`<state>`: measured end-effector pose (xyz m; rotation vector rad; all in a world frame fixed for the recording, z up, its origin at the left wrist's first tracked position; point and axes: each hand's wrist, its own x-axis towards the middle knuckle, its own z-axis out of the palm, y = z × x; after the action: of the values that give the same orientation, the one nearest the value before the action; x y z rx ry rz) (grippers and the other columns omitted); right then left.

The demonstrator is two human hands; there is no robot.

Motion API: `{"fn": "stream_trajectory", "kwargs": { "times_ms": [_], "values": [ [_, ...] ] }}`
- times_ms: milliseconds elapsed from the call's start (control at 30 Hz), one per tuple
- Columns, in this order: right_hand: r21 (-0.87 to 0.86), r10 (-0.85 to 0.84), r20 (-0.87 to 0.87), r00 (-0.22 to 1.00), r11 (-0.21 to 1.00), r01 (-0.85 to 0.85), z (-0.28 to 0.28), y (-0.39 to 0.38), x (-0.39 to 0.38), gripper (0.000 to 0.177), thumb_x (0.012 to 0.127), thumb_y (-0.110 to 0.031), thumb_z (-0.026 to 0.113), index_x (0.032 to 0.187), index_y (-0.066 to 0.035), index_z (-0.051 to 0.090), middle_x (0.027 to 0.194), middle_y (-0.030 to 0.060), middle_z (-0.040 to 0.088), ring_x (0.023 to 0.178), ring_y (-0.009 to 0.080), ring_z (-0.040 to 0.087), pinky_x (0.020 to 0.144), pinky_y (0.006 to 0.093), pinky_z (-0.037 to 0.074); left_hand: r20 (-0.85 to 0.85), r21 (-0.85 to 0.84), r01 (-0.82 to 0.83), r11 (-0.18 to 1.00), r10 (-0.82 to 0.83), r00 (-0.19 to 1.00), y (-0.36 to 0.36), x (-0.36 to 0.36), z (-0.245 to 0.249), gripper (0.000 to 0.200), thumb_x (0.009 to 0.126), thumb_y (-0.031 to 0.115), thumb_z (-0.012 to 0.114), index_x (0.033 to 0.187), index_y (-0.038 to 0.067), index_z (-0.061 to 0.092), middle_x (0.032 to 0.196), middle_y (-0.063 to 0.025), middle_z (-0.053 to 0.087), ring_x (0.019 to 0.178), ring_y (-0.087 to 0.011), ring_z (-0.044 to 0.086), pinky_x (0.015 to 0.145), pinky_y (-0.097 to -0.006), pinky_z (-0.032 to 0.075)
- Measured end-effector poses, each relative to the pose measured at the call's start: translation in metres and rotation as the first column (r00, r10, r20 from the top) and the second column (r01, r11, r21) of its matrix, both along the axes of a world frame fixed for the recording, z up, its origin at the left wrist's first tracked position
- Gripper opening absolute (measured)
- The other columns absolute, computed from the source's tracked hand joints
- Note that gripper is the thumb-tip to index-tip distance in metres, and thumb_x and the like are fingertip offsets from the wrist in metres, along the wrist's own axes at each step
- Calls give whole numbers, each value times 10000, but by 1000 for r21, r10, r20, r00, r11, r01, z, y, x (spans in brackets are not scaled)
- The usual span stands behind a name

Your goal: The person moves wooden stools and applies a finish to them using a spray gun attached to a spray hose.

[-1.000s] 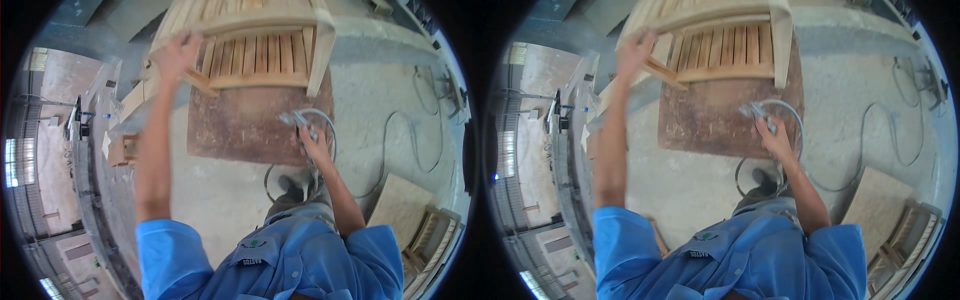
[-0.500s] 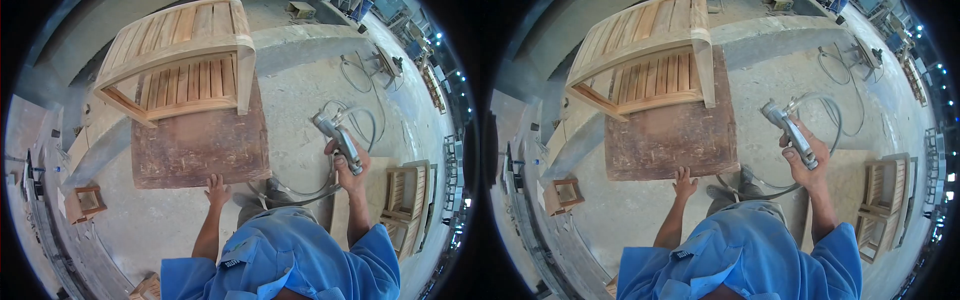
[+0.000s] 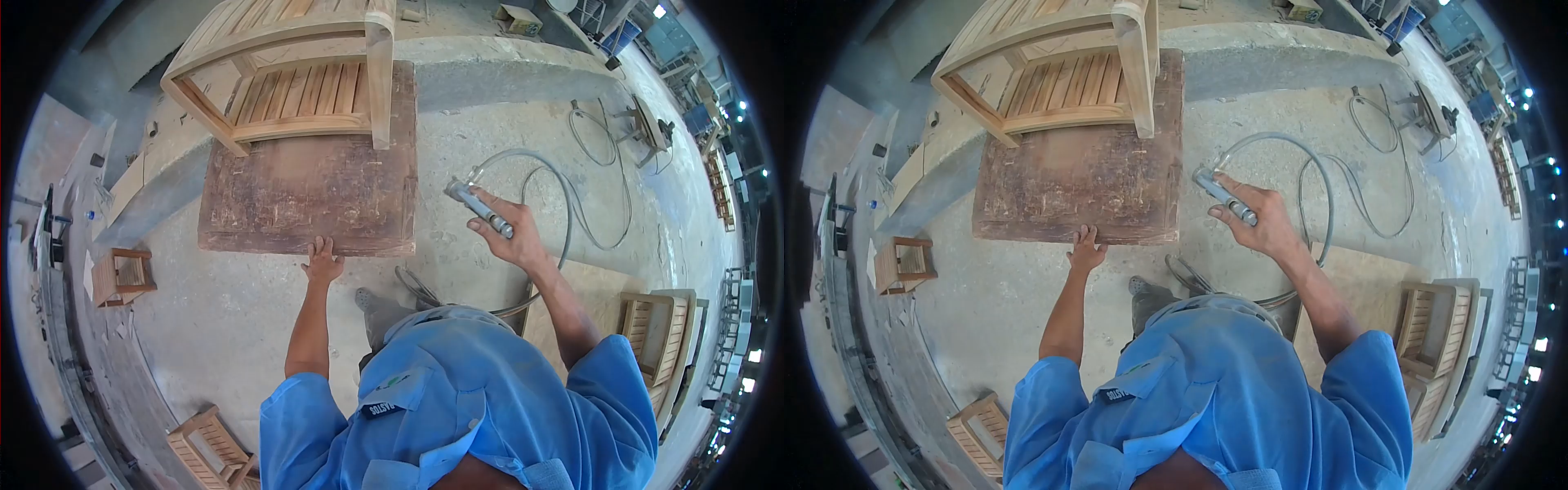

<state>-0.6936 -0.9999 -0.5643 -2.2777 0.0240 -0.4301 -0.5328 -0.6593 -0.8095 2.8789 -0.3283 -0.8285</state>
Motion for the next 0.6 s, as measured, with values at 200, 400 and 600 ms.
{"fn": "stream_trajectory", "kwargs": {
  "times_ms": [200, 400, 600],
  "values": [
    [-90, 51, -54, 997, 994, -56, -29, -2, -9, 470, 794, -233, 755, 1176, 12, 636, 920, 236, 687, 772, 336, 699, 673, 354, 540, 11, 13, -24, 1000, 24, 1000, -5, -5, -5, 690, 864, 401, 589, 1473, 230, 314, 1573, -25, 175, 1445, -306, 165, 1045, -709, 263],
    [-80, 18, -48, 999, 997, -21, -8, -3, -4, 467, 790, -222, 757, 1171, 19, 634, 955, 240, 683, 796, 353, 695, 693, 351, 544, 3, 2, -38, 999, 38, 999, -12, -8, -2, 710, 858, 407, 589, 1480, 226, 299, 1578, -21, 152, 1445, -316, 159, 1043, -707, 267],
    [-101, -35, 168, 985, 993, 52, 75, -1, -10, 503, 760, -137, 779, 1209, 17, 612, 935, 214, 695, 819, 307, 710, 711, 339, 547, -24, -21, -57, 998, 57, 998, -19, -8, -4, 733, 856, 404, 585, 1495, 234, 268, 1586, -18, 133, 1451, -315, 147, 1052, -698, 261]
  ]
}}
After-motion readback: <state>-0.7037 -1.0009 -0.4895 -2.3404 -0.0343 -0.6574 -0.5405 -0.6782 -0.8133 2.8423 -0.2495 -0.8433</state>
